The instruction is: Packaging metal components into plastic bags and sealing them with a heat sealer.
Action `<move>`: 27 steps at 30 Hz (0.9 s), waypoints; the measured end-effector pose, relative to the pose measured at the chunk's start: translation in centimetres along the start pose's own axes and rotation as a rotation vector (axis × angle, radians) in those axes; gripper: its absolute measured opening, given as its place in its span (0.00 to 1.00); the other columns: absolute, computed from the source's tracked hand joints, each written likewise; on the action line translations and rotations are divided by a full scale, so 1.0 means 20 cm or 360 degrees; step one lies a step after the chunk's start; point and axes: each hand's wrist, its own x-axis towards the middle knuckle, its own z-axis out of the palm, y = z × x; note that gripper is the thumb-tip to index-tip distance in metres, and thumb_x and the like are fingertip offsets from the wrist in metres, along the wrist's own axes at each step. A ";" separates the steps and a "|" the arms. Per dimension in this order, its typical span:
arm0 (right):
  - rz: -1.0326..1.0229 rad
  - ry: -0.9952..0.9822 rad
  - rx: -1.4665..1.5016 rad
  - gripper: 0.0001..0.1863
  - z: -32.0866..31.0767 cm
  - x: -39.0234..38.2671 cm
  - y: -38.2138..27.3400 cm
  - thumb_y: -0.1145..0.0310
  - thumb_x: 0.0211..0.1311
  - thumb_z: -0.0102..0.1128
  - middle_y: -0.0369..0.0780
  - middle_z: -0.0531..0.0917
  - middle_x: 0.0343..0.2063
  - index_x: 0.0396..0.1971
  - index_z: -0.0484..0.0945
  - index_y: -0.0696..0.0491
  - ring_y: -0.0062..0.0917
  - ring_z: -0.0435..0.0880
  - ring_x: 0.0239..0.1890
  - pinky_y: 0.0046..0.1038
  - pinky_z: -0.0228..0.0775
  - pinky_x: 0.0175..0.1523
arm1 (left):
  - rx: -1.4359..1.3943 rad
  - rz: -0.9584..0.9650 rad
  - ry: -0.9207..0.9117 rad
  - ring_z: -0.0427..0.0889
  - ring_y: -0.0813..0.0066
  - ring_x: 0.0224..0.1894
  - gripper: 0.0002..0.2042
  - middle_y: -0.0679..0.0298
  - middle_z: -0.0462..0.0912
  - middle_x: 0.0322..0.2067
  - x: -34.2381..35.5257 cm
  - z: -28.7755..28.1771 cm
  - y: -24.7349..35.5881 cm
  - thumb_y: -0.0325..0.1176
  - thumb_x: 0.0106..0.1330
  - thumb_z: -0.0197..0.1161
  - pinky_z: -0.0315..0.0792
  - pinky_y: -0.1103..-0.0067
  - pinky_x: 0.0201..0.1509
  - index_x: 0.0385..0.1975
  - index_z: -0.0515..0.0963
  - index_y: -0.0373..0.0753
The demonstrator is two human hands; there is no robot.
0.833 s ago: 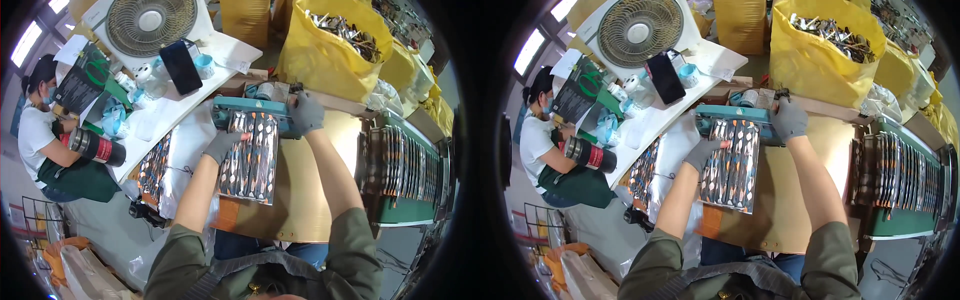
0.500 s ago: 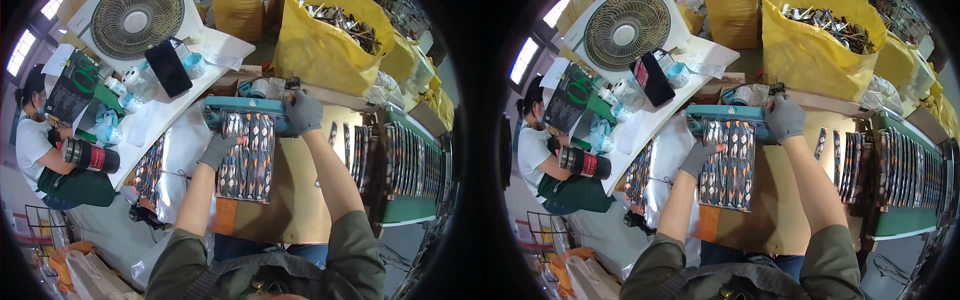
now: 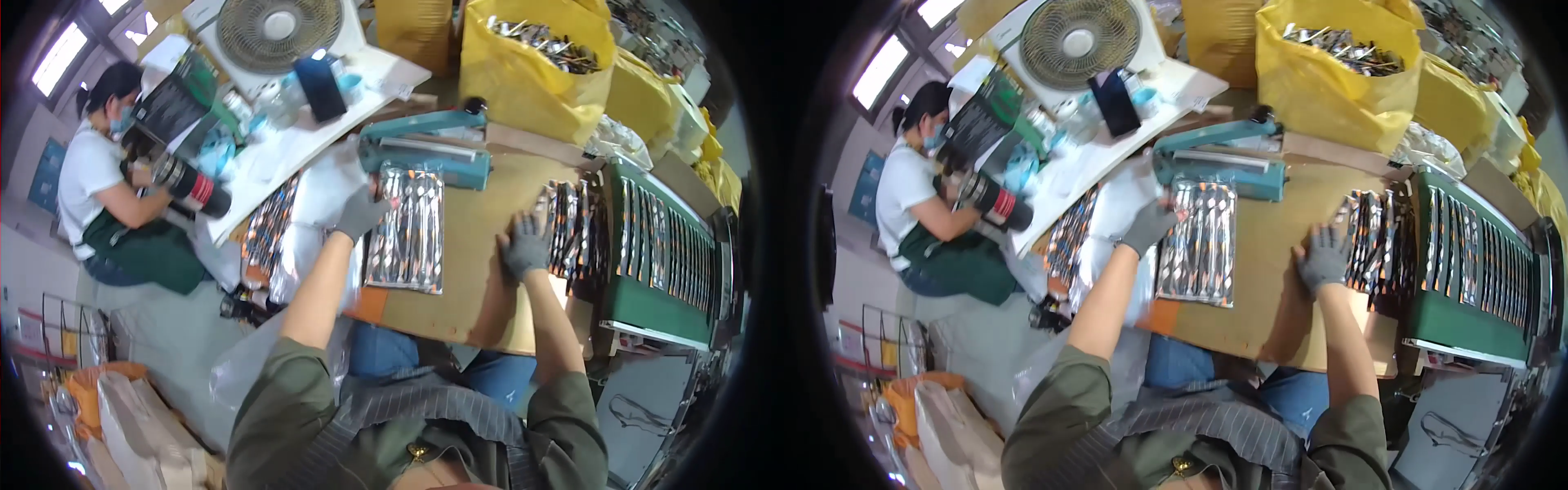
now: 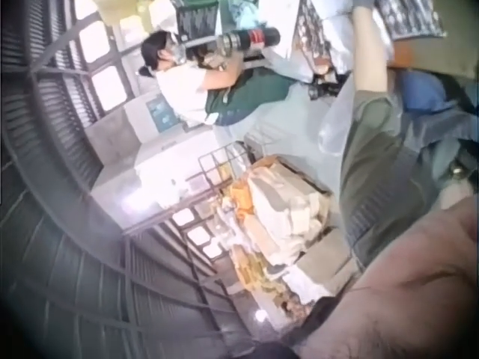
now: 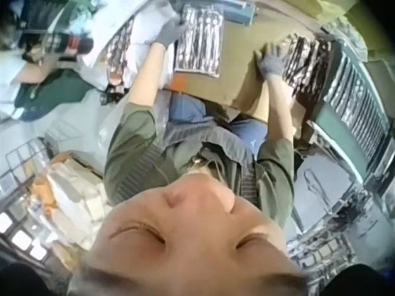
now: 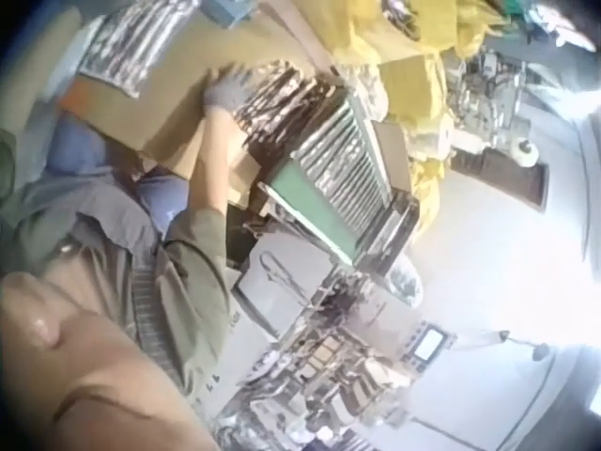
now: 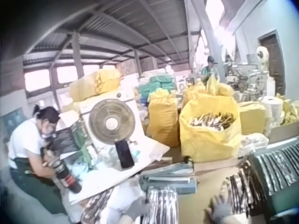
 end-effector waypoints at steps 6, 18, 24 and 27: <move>0.0125 0.0661 0.0860 0.22 -0.34 -0.33 0.08 0.59 0.63 0.52 0.50 0.77 0.45 0.49 0.72 0.60 0.41 0.76 0.46 0.31 0.67 0.51 | 0.0830 0.0105 0.0375 0.80 0.64 0.27 0.12 0.56 0.80 0.22 -0.68 -0.34 -0.11 0.42 0.53 0.64 0.71 0.73 0.31 0.24 0.77 0.39; 0.0043 -0.0027 0.2121 0.18 -0.47 -0.61 -0.24 0.59 0.62 0.55 0.36 0.79 0.27 0.37 0.77 0.61 0.16 0.73 0.31 0.21 0.67 0.37 | -0.0801 0.0032 0.0240 0.76 0.77 0.24 0.13 0.64 0.75 0.16 -0.74 -0.46 -0.03 0.35 0.63 0.55 0.69 0.81 0.31 0.19 0.75 0.37; -0.0314 -0.0285 0.2556 0.13 -0.62 -0.61 -0.71 0.61 0.55 0.61 0.34 0.74 0.25 0.31 0.72 0.55 0.17 0.72 0.30 0.22 0.65 0.36 | -0.0954 0.0424 0.0076 0.75 0.81 0.26 0.09 0.65 0.79 0.25 -0.97 0.24 0.44 0.33 0.65 0.53 0.69 0.84 0.32 0.32 0.77 0.34; -0.0068 0.0381 0.1988 0.12 -0.63 -0.53 -0.60 0.65 0.52 0.62 0.38 0.72 0.17 0.21 0.70 0.55 0.18 0.70 0.22 0.26 0.64 0.28 | -0.1383 0.0210 -0.0027 0.80 0.74 0.31 0.18 0.59 0.81 0.33 -0.92 0.29 0.36 0.43 0.68 0.49 0.73 0.79 0.38 0.36 0.77 0.32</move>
